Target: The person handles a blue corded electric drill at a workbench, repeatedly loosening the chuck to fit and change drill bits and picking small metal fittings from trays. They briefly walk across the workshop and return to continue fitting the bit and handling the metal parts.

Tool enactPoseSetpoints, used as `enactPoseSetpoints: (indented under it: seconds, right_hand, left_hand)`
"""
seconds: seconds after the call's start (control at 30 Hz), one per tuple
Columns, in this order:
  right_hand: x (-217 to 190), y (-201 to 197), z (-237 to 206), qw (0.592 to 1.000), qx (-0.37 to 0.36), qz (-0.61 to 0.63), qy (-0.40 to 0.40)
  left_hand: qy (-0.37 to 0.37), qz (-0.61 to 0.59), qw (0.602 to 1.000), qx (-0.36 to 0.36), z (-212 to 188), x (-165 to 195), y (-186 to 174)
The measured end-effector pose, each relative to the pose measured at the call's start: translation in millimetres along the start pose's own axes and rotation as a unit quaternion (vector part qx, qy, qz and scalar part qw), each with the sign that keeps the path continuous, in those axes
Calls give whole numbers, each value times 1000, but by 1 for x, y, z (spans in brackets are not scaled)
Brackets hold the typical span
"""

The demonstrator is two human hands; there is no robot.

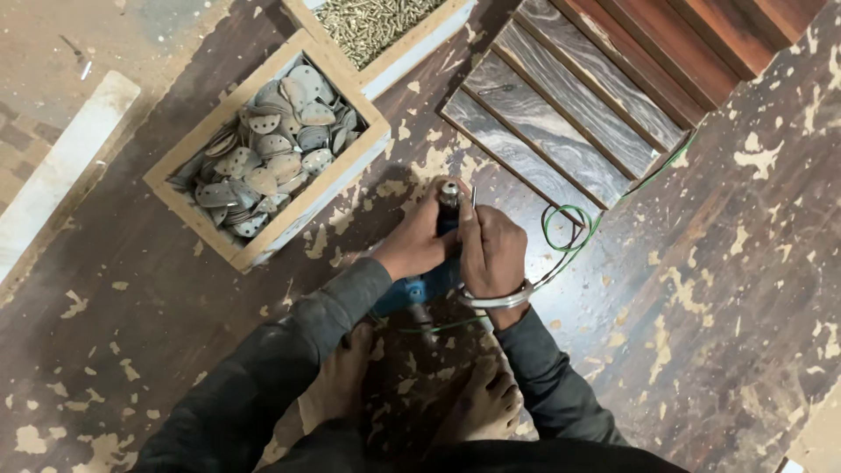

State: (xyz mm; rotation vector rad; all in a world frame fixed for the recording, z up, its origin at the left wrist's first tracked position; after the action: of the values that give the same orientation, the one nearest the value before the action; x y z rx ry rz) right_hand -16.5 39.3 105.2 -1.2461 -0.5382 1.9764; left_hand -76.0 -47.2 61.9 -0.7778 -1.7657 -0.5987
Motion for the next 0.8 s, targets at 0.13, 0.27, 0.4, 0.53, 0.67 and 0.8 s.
enactPoseSetpoints:
  seconds: [0.13,0.27,0.4,0.53,0.67,0.8]
  right_hand:
    - [7,3,-3,994,29,-9,100]
    - [12,5,-9,992,28,14,119]
    - [18,5,-18,985,26,45,167]
    - [18,0,-20,991,36,28,127]
    - [26,-7,-25,985,30,79,153]
    - [34,-5,-34,971,22,137,197]
  left_hand:
    - [-31,-126,987,-94,0,-14,2]
    - [-41,-159,985,-61,-5,-25,0]
    - [-55,-250,967,6,-8,-31,-4]
    - [-43,-227,973,23,-7,-30,-8]
    - [-30,-102,994,21,-2,-30,-14]
    - [-10,-102,995,-9,-3,-34,-16]
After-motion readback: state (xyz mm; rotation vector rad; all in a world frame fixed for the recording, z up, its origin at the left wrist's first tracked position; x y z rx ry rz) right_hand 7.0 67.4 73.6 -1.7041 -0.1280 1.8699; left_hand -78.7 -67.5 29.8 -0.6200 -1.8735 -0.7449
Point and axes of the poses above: each hand's wrist, its own z-axis towards the middle knuckle, its own y-axis out of the palm, x = y × z, the point moved 4 cm from there along z, towards the middle knuckle, and after that the axes turned 14 degrees about -y, right-handed, at the moved point
